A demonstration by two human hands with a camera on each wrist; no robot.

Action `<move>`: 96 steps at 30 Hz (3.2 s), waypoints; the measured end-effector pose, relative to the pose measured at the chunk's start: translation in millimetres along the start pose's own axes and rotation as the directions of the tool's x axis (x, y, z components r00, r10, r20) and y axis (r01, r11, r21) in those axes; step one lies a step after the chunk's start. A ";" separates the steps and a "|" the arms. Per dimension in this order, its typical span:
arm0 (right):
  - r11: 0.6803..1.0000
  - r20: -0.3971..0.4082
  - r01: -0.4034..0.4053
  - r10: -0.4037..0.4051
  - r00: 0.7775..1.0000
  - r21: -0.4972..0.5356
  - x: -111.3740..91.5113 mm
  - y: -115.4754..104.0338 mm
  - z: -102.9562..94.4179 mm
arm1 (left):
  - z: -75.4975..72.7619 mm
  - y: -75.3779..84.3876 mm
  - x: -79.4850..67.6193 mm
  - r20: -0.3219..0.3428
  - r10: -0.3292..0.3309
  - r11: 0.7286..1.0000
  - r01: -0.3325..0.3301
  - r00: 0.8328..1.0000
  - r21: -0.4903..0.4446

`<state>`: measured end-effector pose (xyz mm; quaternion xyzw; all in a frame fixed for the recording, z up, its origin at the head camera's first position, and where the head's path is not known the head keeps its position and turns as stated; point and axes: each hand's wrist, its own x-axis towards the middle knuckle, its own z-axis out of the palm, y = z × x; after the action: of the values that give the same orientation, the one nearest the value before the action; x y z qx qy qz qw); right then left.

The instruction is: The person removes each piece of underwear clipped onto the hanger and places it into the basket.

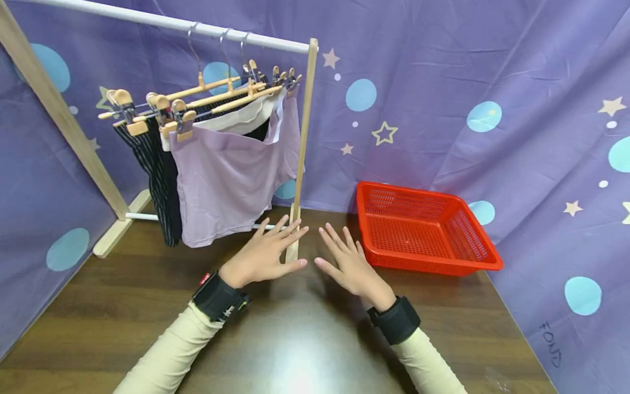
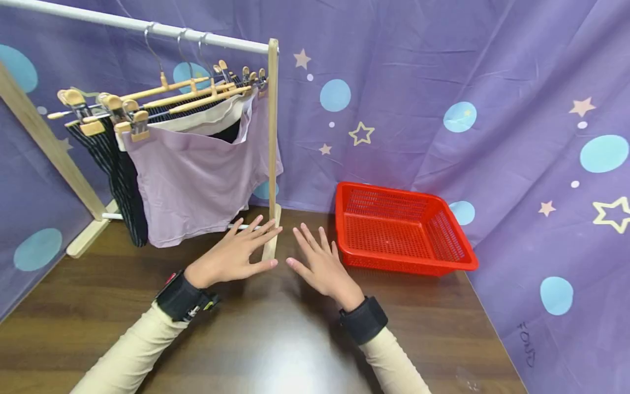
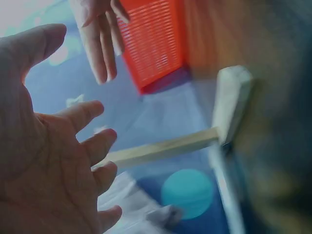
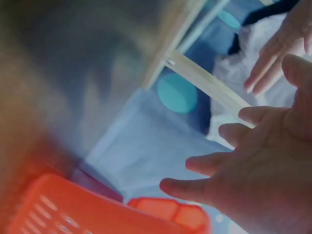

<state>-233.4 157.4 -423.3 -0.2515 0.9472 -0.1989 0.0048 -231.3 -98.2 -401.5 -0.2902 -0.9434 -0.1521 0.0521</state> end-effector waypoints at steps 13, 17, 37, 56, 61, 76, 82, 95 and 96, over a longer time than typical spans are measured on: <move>0.954 -0.313 0.206 -0.131 0.941 0.218 15.3 -37.0 -88.0 | -87.7 24.4 -31.2 -0.142 0.037 0.999 -0.041 0.989 -0.024; 0.924 -0.425 0.273 -0.140 0.894 0.269 38.5 -58.3 -122.7 | -119.6 34.1 -24.6 -0.205 0.069 0.996 -0.078 0.976 -0.037; 0.703 -0.396 0.296 -0.023 0.918 0.647 146.4 -91.4 -147.6 | -276.7 77.2 35.0 -0.351 -0.381 0.922 0.323 0.855 -0.213; 0.782 -0.512 0.319 -0.001 0.859 0.535 166.1 -103.2 -127.9 | -296.7 41.9 58.7 -0.171 -0.592 0.802 0.556 0.787 -0.220; 0.779 -0.511 0.309 0.017 0.860 0.546 166.5 -107.6 -128.7 | -297.6 37.8 61.7 -0.131 -0.616 0.785 0.591 0.777 -0.186; 0.803 -0.523 0.282 0.043 0.851 0.526 168.4 -110.2 -124.2 | -297.1 21.4 77.1 -0.095 -0.574 0.816 0.578 0.813 0.021; 0.809 -0.525 0.277 0.046 0.850 0.518 170.6 -108.8 -122.8 | -298.2 17.4 78.7 -0.114 -0.580 0.812 0.584 0.807 0.004; 0.796 -0.515 0.277 0.050 0.856 0.538 169.3 -107.3 -124.9 | -293.3 8.1 79.6 -0.181 -0.555 0.824 0.566 0.812 0.013; 0.795 -0.516 0.279 0.049 0.855 0.538 169.4 -106.9 -124.9 | -292.9 7.2 79.8 -0.185 -0.548 0.828 0.560 0.816 0.020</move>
<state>-344.2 38.2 -252.4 -0.2353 0.7855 -0.5443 -0.1771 -290.2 -143.0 -107.0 0.0130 -0.9838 -0.1505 0.0970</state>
